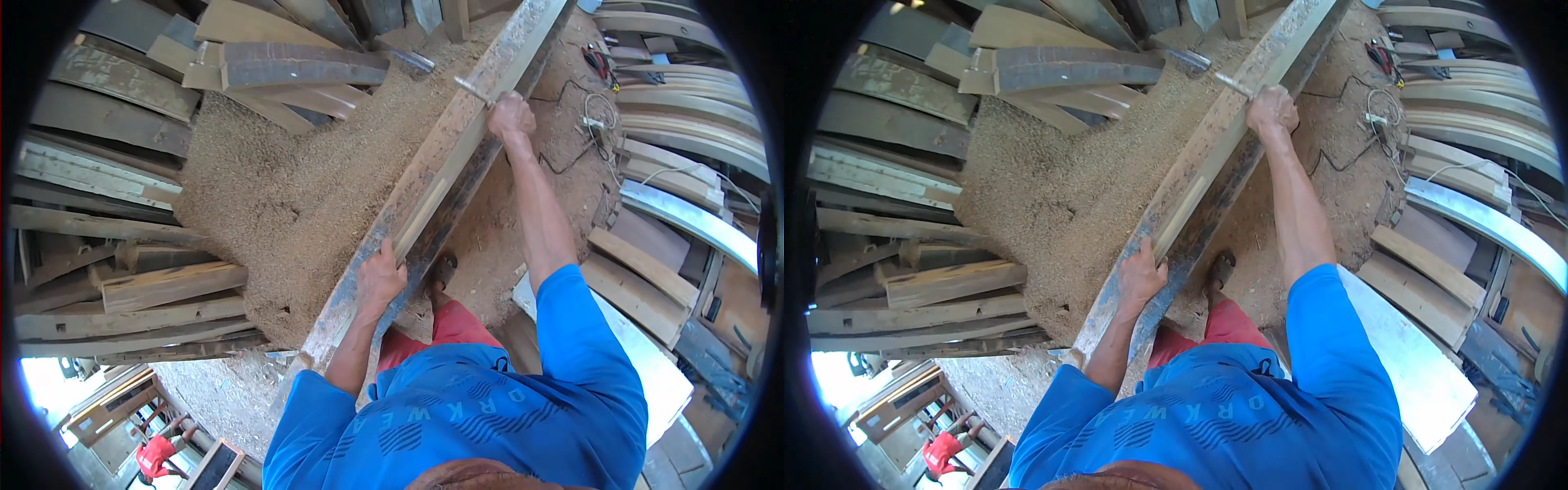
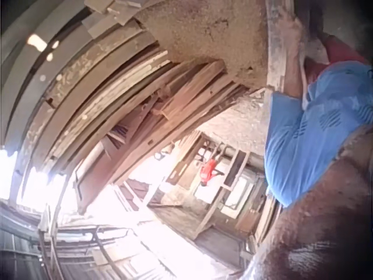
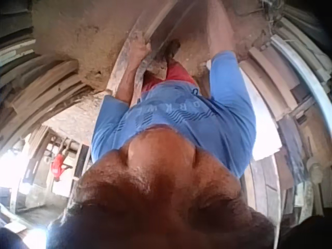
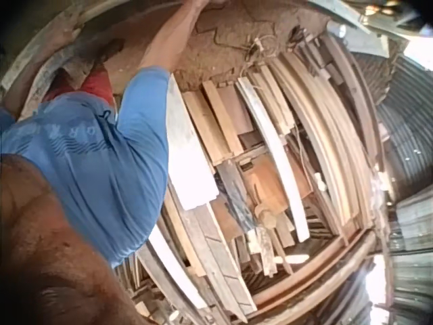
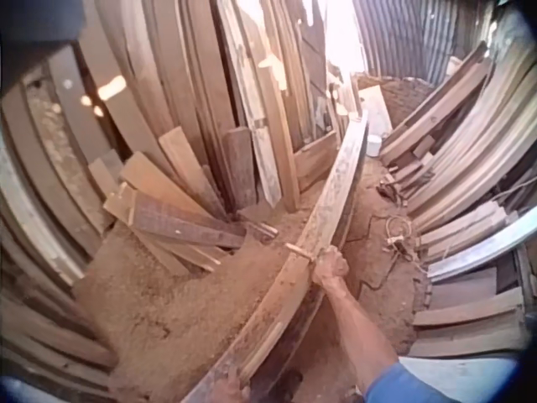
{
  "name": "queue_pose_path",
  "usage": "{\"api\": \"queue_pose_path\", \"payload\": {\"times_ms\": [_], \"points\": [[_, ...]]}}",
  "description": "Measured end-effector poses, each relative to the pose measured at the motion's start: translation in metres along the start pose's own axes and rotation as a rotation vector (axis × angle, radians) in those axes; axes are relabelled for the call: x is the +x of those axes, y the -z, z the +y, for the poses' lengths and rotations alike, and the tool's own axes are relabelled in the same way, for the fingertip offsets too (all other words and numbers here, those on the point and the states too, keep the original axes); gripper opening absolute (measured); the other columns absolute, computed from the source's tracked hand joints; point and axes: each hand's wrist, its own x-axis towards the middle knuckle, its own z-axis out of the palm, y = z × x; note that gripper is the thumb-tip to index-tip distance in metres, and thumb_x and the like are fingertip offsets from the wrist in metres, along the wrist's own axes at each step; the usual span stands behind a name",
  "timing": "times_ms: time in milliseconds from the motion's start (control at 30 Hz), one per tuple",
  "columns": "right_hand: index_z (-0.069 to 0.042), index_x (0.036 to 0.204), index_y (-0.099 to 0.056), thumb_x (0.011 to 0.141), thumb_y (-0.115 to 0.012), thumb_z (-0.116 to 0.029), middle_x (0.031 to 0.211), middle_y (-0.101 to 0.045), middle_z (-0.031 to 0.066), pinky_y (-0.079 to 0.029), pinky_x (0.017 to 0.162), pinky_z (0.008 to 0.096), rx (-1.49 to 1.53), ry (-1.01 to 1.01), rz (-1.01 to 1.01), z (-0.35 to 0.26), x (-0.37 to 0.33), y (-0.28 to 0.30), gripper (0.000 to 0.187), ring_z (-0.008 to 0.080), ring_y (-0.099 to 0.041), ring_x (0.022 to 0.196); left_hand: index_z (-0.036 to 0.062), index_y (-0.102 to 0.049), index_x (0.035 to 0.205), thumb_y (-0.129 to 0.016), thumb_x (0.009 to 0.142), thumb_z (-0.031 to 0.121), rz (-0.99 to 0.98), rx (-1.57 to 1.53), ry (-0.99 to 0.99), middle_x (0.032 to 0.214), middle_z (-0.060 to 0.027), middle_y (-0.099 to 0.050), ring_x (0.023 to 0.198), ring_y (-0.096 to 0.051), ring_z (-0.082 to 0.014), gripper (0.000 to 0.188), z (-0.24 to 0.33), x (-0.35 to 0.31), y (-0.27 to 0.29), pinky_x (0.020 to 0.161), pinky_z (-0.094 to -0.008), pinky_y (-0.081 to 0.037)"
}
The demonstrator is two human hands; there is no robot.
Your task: The person marks lines along a wooden plank with a marking tool, planes the wood using an electric planer, and lifts and turns the plank by hand.
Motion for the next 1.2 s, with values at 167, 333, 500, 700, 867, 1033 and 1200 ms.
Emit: {"api": "queue_pose_path", "payload": {"times_ms": [167, 333, 500, 700, 867, 1033, 1200], "points": [[-0.008, 0.117, -0.071, 0.092, -0.065, -0.035, 0.123, -0.068, 0.0180, -0.054, 0.095, 0.0462, 0.036, -0.059, -0.160, 0.007, 0.012, -0.010, 0.037, 0.0365, -0.065, 0.116, 0.0034, -0.047, 0.121, -0.071, 0.082, 0.030, -0.058, 0.025, 0.044, 0.088, -0.0279, -0.069, 0.085, -0.068, -0.0467, 0.054, 0.004, 0.005, 0.000, 0.077, -0.0557, -0.054], [-0.007, 0.116, -0.073, 0.087, -0.064, -0.020, 0.127, -0.067, 0.0161, -0.056, 0.093, 0.0426, 0.088, -0.137, -0.224, 0.011, 0.028, 0.006, 0.033, 0.0348, -0.064, 0.119, 0.0070, -0.052, 0.136, -0.069, 0.083, 0.041, -0.247, -0.266, -0.044, 0.116, -0.0284, -0.066, 0.112, -0.063, -0.0438, 0.065, 0.033, 0.065, 0.032, 0.099, -0.0487, -0.048], [-0.004, 0.117, -0.071, 0.086, -0.070, -0.027, 0.115, -0.071, 0.0145, -0.060, 0.080, 0.0432, 0.183, -0.154, -0.362, 0.022, 0.074, 0.004, 0.039, 0.0304, -0.070, 0.105, 0.0022, -0.051, 0.137, -0.070, 0.083, 0.042, -0.167, -0.323, -0.115, 0.128, -0.0292, -0.061, 0.123, -0.057, -0.0420, 0.069, 0.098, 0.156, 0.021, 0.106, -0.0478, -0.044], [-0.001, 0.103, -0.072, 0.087, -0.075, -0.027, 0.090, -0.071, 0.0098, -0.058, 0.059, 0.0446, 0.280, -0.179, -0.490, 0.019, 0.079, -0.011, 0.030, 0.0247, -0.070, 0.080, -0.0014, -0.054, 0.123, -0.069, 0.080, 0.028, -0.146, -0.255, -0.167, 0.115, -0.0304, -0.065, 0.113, -0.060, -0.0479, 0.054, 0.102, 0.191, -0.006, 0.100, -0.0528, -0.046], [-0.007, 0.107, -0.072, 0.089, -0.068, -0.029, 0.106, -0.070, 0.0210, -0.058, 0.081, 0.0481, -0.022, 0.063, -0.149, 0.023, 0.036, -0.004, 0.028, 0.0383, -0.070, 0.098, -0.0017, -0.043, 0.134, -0.070, 0.080, 0.023, -0.217, -0.268, -0.135, 0.117, -0.0330, -0.061, 0.115, -0.058, -0.0484, 0.065, 0.116, 0.188, -0.007, 0.102, -0.0555, -0.044], [-0.010, 0.104, -0.071, 0.092, -0.064, -0.032, 0.106, -0.065, 0.0247, -0.056, 0.082, 0.0514, 0.080, -0.109, 0.086, -0.010, -0.023, -0.031, 0.026, 0.0422, -0.068, 0.094, -0.0030, -0.036, 0.143, -0.070, 0.080, 0.022, -0.224, -0.269, -0.134, 0.118, -0.0345, -0.060, 0.113, -0.059, -0.0482, 0.076, 0.108, 0.185, -0.003, 0.099, -0.0571, -0.045], [-0.012, 0.106, -0.071, 0.094, -0.063, -0.033, 0.107, -0.067, 0.0224, -0.057, 0.082, 0.0509, 0.017, -0.123, 0.115, 0.015, 0.084, -0.011, 0.025, 0.0403, -0.069, 0.099, -0.0032, -0.039, 0.138, -0.073, 0.076, 0.018, -0.038, -0.293, -0.269, 0.093, -0.0307, -0.067, 0.089, -0.065, -0.0493, 0.073, 0.110, 0.181, -0.006, 0.080, -0.0550, -0.053]]}}
